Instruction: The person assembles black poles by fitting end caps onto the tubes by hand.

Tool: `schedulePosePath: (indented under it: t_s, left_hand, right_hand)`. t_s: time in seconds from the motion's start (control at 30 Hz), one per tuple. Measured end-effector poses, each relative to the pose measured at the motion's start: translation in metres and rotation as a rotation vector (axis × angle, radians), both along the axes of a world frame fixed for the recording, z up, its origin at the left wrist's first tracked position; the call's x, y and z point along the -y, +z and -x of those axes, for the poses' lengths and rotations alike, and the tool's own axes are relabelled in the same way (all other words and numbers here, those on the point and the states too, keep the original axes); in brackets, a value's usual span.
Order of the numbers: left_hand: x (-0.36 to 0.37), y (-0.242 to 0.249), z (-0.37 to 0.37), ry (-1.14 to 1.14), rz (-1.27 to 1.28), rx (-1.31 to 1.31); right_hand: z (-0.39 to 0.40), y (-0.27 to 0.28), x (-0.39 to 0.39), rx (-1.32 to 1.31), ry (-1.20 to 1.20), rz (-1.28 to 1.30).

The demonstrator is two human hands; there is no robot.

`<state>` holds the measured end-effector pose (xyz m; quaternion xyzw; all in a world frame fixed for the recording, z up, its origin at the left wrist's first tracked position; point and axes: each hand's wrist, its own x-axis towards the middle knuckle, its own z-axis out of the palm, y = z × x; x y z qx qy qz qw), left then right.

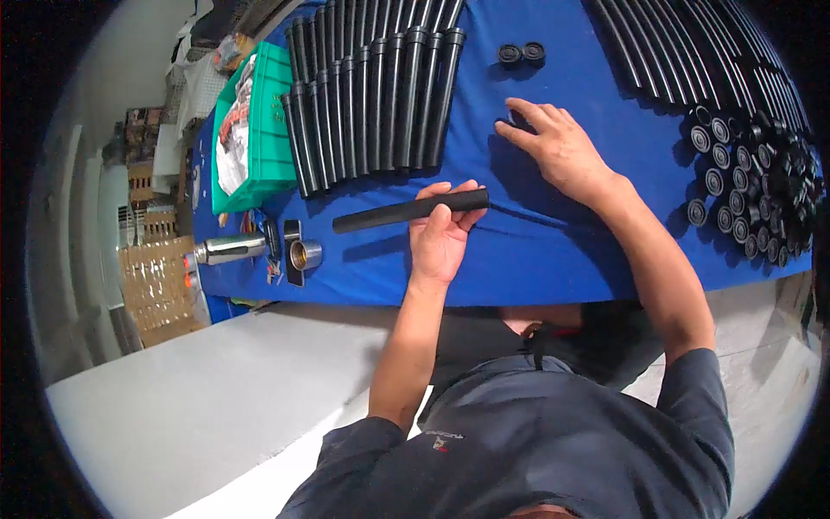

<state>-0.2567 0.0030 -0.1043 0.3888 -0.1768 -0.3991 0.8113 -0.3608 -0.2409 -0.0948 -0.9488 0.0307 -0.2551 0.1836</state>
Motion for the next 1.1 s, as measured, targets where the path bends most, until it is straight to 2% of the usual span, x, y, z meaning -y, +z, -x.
schedulePosePath:
  t_s: [0.07,0.2,0.27,0.37,0.57,0.67,0.87,1.1]
  left_hand:
    - [0.001,-0.003,-0.001,0.029,0.022,-0.039]
    - [0.002,0.0,0.0,0.074,0.053,-0.114]
    - [0.003,0.001,0.0,0.072,0.043,-0.117]
    - [0.005,0.0,0.002,0.092,0.055,-0.095]
    - [0.009,0.004,0.005,0.142,0.033,-0.072]
    - [0.009,0.006,0.006,0.132,0.036,-0.099]
    - [0.011,0.013,0.009,0.156,0.007,-0.132]
    - [0.013,0.014,0.012,0.183,-0.055,-0.112]
  right_hand:
    - [0.001,-0.001,0.003,0.025,-0.019,-0.053]
    - [0.007,0.035,-0.018,-0.061,0.159,-0.856]
    - [0.005,0.02,-0.026,-0.213,0.207,-1.107]
    - [0.004,0.02,-0.035,-0.256,0.265,-1.262]
    - [0.005,0.029,-0.036,-0.355,0.248,-1.24]
    - [0.006,0.023,-0.04,-0.266,0.306,-1.248]
    - [0.01,0.032,-0.041,-0.241,0.276,-0.902]
    - [0.009,0.029,-0.043,-0.129,0.292,-0.784]
